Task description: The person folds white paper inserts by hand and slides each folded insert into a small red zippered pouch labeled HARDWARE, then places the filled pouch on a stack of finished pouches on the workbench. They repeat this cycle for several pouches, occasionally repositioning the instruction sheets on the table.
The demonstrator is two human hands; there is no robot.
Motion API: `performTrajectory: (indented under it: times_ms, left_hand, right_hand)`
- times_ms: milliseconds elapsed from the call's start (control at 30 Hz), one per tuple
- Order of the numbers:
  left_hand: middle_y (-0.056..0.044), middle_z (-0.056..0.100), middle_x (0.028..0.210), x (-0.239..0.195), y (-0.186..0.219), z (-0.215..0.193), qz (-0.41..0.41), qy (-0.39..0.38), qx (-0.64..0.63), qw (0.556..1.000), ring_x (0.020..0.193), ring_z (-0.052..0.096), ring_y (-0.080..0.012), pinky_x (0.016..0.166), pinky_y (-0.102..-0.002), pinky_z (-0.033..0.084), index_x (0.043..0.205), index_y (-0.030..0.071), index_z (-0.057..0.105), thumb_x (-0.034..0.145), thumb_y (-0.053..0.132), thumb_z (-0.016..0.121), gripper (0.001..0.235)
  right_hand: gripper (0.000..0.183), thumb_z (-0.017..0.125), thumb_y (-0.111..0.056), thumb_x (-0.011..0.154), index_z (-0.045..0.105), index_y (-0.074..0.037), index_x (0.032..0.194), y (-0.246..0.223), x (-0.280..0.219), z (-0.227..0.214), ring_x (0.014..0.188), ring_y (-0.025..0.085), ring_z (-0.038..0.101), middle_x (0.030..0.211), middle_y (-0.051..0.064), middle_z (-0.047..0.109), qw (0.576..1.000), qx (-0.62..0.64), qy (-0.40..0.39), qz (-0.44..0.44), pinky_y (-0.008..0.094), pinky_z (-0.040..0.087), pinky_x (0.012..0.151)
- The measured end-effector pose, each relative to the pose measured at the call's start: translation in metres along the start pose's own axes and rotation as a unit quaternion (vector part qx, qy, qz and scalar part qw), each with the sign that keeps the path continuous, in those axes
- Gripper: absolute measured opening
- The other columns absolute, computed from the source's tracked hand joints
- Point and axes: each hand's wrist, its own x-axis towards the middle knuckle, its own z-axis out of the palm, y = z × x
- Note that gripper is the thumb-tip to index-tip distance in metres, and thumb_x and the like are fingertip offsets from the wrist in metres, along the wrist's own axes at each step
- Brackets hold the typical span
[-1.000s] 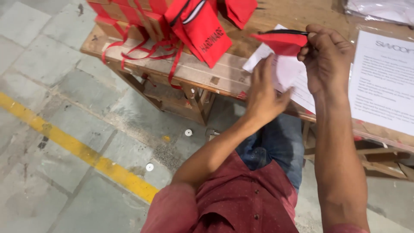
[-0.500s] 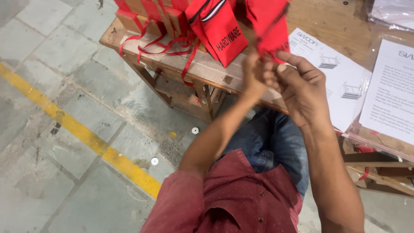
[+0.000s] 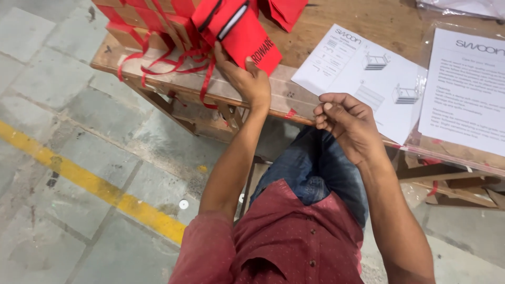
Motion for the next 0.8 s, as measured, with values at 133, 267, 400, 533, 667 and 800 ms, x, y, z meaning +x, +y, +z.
performTrajectory:
  times_ms: [133,267,400,533,667,800]
  left_hand:
    - [-0.028,0.035,0.156,-0.003,-0.003,0.012,-0.016,0.039,-0.016,0.999,0.150,0.035,-0.0472,0.127,-0.054,0.029,0.157,-0.001,0.028,0.087,-0.015,0.062,0.079]
    - [-0.027,0.025,0.158,-0.004,-0.001,0.013,-0.008,0.014,-0.014,1.000,0.151,0.032,-0.0466,0.128,-0.053,0.033,0.159,0.000,0.024,0.090,-0.014,0.060,0.079]
    - [-0.024,0.012,0.160,-0.007,0.003,0.013,0.108,0.031,0.046,0.993,0.153,0.023,-0.0454,0.128,-0.054,0.030,0.157,0.007,0.023,0.090,-0.010,0.063,0.080]
    - [-0.016,0.020,0.158,-0.019,-0.003,0.015,0.259,-0.008,0.091,0.961,0.150,0.027,-0.0345,0.124,-0.051,0.032,0.147,0.016,0.042,0.093,-0.009,0.064,0.065]
    - [-0.011,0.036,0.148,-0.022,0.006,0.011,0.303,-0.110,0.081,0.943,0.140,0.041,-0.0302,0.118,-0.048,0.039,0.135,0.014,0.057,0.091,-0.010,0.065,0.050]
    - [-0.011,0.054,0.138,-0.019,0.013,0.009,0.283,-0.240,-0.007,0.928,0.122,0.058,-0.0293,0.104,-0.042,0.051,0.126,0.007,0.068,0.090,-0.011,0.065,0.040]
  right_hand:
    - [0.017,0.061,-0.003,0.103,0.067,0.002,0.118,0.000,-0.004,-0.005,0.083,0.016,0.067,0.097,0.011,0.071,1.000,-0.005,0.004,-0.009,0.030,0.057,0.078]
    - [0.017,0.061,-0.004,0.103,0.067,0.002,0.117,0.009,-0.004,-0.010,0.082,0.016,0.067,0.096,0.011,0.071,1.000,-0.002,0.003,-0.011,0.030,0.056,0.077]
    - [0.016,0.062,-0.005,0.102,0.067,0.001,0.116,0.009,0.000,-0.009,0.082,0.015,0.067,0.096,0.009,0.071,1.000,-0.026,0.002,-0.015,0.030,0.057,0.077]
    - [0.014,0.063,-0.006,0.101,0.066,0.001,0.114,0.006,0.025,-0.018,0.080,0.013,0.066,0.096,0.007,0.070,0.992,-0.111,0.037,-0.041,0.028,0.058,0.074]
    - [0.013,0.064,-0.004,0.104,0.066,0.002,0.115,-0.005,0.075,-0.033,0.083,0.012,0.066,0.099,0.006,0.070,0.970,-0.216,0.037,-0.108,0.027,0.057,0.075]
    - [0.018,0.067,-0.006,0.101,0.068,0.003,0.116,-0.011,0.144,-0.036,0.087,0.015,0.070,0.102,0.010,0.073,0.898,-0.391,0.053,-0.192,0.028,0.057,0.072]
